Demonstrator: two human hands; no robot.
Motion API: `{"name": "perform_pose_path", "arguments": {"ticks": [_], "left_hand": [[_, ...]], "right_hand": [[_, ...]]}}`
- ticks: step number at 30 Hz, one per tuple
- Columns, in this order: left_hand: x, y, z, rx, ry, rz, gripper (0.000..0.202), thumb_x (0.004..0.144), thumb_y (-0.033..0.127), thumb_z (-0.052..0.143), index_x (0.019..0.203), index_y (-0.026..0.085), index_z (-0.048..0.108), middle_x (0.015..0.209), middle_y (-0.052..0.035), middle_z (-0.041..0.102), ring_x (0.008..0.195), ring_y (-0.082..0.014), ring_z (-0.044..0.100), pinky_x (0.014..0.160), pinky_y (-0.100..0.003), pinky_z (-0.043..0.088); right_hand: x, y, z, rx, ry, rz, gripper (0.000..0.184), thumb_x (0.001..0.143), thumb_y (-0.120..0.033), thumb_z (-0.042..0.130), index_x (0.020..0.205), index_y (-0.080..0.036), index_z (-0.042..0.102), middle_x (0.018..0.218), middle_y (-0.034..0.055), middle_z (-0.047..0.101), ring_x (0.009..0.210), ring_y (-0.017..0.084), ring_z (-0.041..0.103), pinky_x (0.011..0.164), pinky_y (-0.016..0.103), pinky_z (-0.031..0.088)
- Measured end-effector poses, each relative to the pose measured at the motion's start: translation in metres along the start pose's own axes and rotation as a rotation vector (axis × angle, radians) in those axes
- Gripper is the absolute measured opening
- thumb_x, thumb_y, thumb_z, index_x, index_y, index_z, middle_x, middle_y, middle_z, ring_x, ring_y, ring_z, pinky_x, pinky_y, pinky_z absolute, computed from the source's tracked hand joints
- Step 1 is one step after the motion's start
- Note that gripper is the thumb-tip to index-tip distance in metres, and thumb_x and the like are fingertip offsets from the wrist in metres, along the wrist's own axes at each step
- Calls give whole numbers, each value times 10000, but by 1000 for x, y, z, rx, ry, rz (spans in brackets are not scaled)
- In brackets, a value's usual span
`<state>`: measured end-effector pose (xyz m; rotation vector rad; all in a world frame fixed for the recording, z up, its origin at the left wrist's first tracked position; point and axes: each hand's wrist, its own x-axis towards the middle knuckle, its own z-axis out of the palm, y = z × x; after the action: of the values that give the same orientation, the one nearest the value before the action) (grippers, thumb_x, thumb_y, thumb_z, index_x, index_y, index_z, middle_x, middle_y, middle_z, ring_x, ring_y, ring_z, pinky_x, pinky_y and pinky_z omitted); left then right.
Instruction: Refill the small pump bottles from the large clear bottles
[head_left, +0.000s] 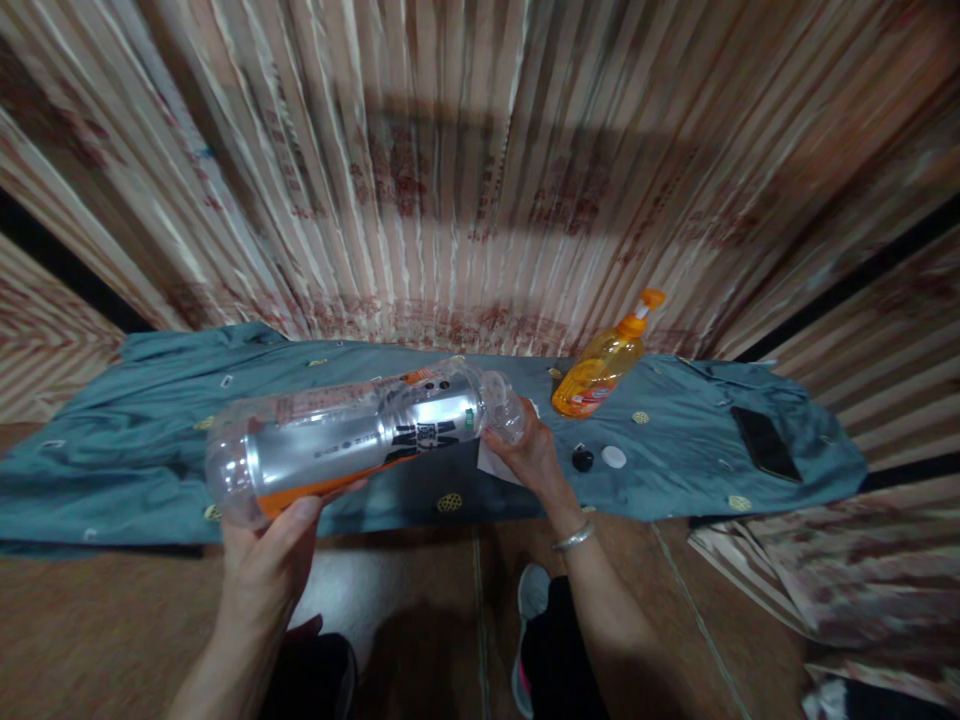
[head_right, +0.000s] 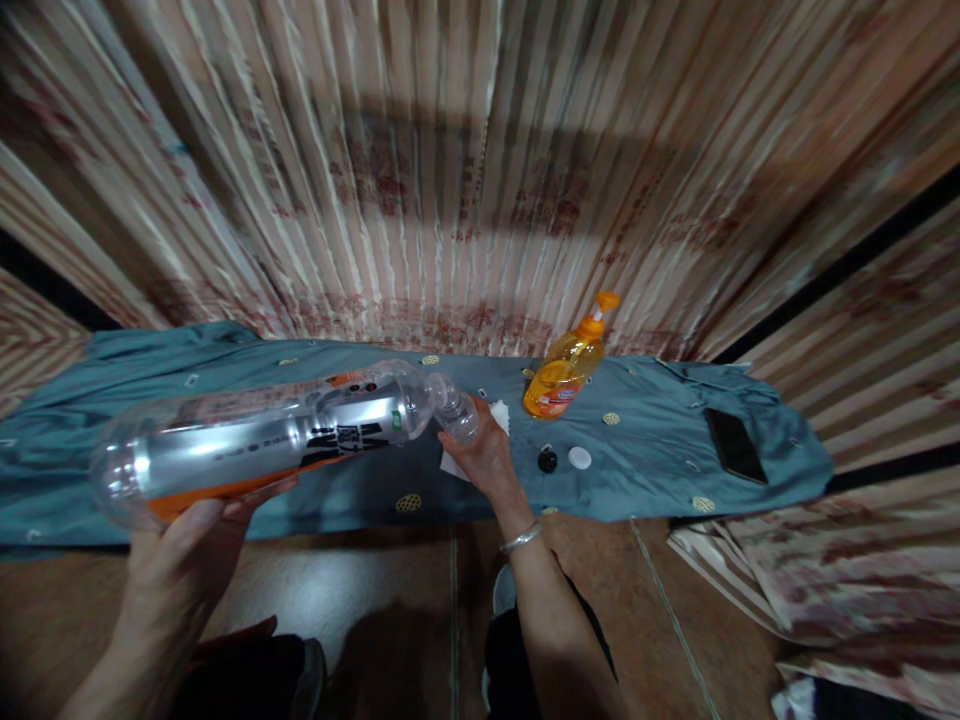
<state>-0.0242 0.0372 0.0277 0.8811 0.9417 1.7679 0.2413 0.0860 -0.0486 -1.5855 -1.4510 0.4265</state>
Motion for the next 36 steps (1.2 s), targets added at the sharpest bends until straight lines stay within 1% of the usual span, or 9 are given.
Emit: {"name": "perform_pose_path", "arguments": {"ticks": [3, 5, 9, 13, 20, 23, 28, 34, 36], "left_hand": [[0, 0, -1, -4, 0, -4, 637, 511, 309, 907, 1114, 276, 703, 936, -4, 784, 768, -222, 746, 636, -380, 670], [0, 0, -1, 0, -13, -1, 626, 519, 306, 904, 1112, 274, 705, 931, -3, 785, 772, -224, 749, 649, -379, 671], [-1, 0, -1, 1, -16, 18, 652, 520, 296, 903, 1138, 297, 693, 968, -2, 786, 771, -219, 751, 650, -377, 671], [-1, 1, 0, 5, -5, 19, 642, 511, 297, 907, 1119, 296, 702, 1027, -4, 778, 772, -213, 748, 629, -372, 671], [-1, 2, -1, 9, -10, 3, 642, 504, 308, 911, 1112, 278, 706, 917, 20, 778, 756, -205, 737, 629, -349, 667], [-2, 3, -1, 14, -22, 20, 642, 539, 305, 894, 1147, 271, 693, 908, 4, 780, 764, -207, 735, 654, -347, 662], [-1, 2, -3, 21, -27, 15, 677, 549, 293, 886, 1192, 276, 674, 988, -34, 782, 778, -223, 739, 659, -366, 659], [-1, 2, -3, 22, -3, 26, 636, 521, 289, 900, 1124, 287, 701, 962, -12, 780, 778, -218, 737, 642, -363, 663], [-1, 2, -2, 17, 6, 21, 612, 511, 283, 903, 1093, 277, 713, 892, 4, 777, 749, -206, 732, 634, -354, 664]], "right_hand": [[0, 0, 0, 4, -2, -3, 623, 723, -421, 729, 1270, -181, 551, 1117, 98, 730, 991, 266, 712, 877, 419, 577], [0, -1, 0, 0, -1, -7, 618, 726, -419, 725, 1271, -182, 553, 1114, 97, 730, 992, 262, 712, 877, 413, 578], [0, -1, 0, -9, 3, -3, 610, 723, -416, 721, 1263, -185, 560, 1103, 93, 733, 981, 265, 714, 869, 425, 581], [-1, -2, 0, -6, -7, 10, 601, 716, -409, 726, 1255, -201, 562, 1092, 84, 736, 957, 261, 717, 855, 422, 584], [-1, -1, 0, -32, -6, 5, 606, 721, -411, 725, 1262, -197, 553, 1101, 84, 731, 991, 262, 711, 875, 420, 574], [-1, -2, 0, -28, -7, 0, 611, 721, -409, 729, 1263, -184, 556, 1104, 93, 728, 995, 270, 711, 876, 409, 570], [-1, -2, 0, -16, -19, 2, 601, 729, -413, 725, 1264, -197, 558, 1087, 79, 729, 979, 272, 715, 864, 411, 573], [-1, -3, 0, -20, -9, -1, 602, 726, -405, 731, 1262, -194, 559, 1110, 83, 724, 1008, 267, 709, 886, 398, 564], [-1, -4, 0, -30, -14, 8, 597, 729, -401, 727, 1264, -198, 557, 1110, 82, 726, 1001, 264, 709, 882, 404, 567]]}}
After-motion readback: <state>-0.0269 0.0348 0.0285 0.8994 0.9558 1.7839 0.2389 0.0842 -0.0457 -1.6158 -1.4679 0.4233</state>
